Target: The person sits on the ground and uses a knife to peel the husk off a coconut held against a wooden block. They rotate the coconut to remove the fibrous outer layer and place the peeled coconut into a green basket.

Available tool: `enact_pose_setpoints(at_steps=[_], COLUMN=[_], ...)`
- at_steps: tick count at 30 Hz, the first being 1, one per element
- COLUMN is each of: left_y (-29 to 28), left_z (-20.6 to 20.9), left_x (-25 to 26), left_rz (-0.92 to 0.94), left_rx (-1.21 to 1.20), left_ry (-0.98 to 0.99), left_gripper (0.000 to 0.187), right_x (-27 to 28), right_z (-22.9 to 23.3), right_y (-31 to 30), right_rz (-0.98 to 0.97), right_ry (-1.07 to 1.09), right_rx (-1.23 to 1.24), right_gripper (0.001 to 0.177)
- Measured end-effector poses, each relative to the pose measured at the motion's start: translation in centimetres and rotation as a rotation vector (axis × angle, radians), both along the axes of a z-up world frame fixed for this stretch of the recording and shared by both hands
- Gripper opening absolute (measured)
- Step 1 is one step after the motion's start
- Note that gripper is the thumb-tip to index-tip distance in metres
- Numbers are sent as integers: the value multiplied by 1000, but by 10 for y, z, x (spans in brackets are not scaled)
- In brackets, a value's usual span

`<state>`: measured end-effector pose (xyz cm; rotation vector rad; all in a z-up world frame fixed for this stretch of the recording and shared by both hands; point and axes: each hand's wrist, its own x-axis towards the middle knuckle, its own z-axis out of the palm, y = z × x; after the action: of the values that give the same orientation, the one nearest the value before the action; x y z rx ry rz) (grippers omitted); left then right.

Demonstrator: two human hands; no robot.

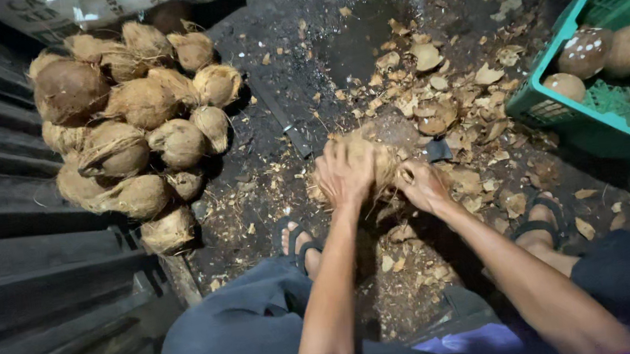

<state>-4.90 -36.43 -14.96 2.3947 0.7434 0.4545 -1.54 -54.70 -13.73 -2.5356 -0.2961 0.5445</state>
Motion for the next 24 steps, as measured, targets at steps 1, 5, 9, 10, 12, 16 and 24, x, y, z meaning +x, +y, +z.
enact_pose_setpoints(at_steps=[1, 5, 9, 10, 12, 16, 24], left_y=[-1, 2, 7, 7, 6, 6, 15], left_z=[25, 72, 37, 39, 42, 41, 43], left_x=[-9, -27, -16, -14, -9, 5, 13], left_rz=[0, -341, -301, -307, -189, -103, 89], left_rx=[-4, 57, 39, 42, -42, -130, -336], left_ry=[3, -45, -95, -93, -46, 72, 356], left_gripper=[60, 85, 78, 78, 74, 71, 85], right_x=[1, -14, -21, -24, -30, -69, -134], right_z=[-5, 2, -12, -6, 7, -7, -93], right_y=[-2, 2, 6, 6, 6, -12, -120], right_rz=[0, -42, -159, -165, -203, -184, 245], right_ry=[3, 100, 172, 173, 136, 92, 633], right_rx=[-4, -12, 172, 176, 316, 323, -17], right_gripper=[18, 18, 21, 21, 12, 14, 23])
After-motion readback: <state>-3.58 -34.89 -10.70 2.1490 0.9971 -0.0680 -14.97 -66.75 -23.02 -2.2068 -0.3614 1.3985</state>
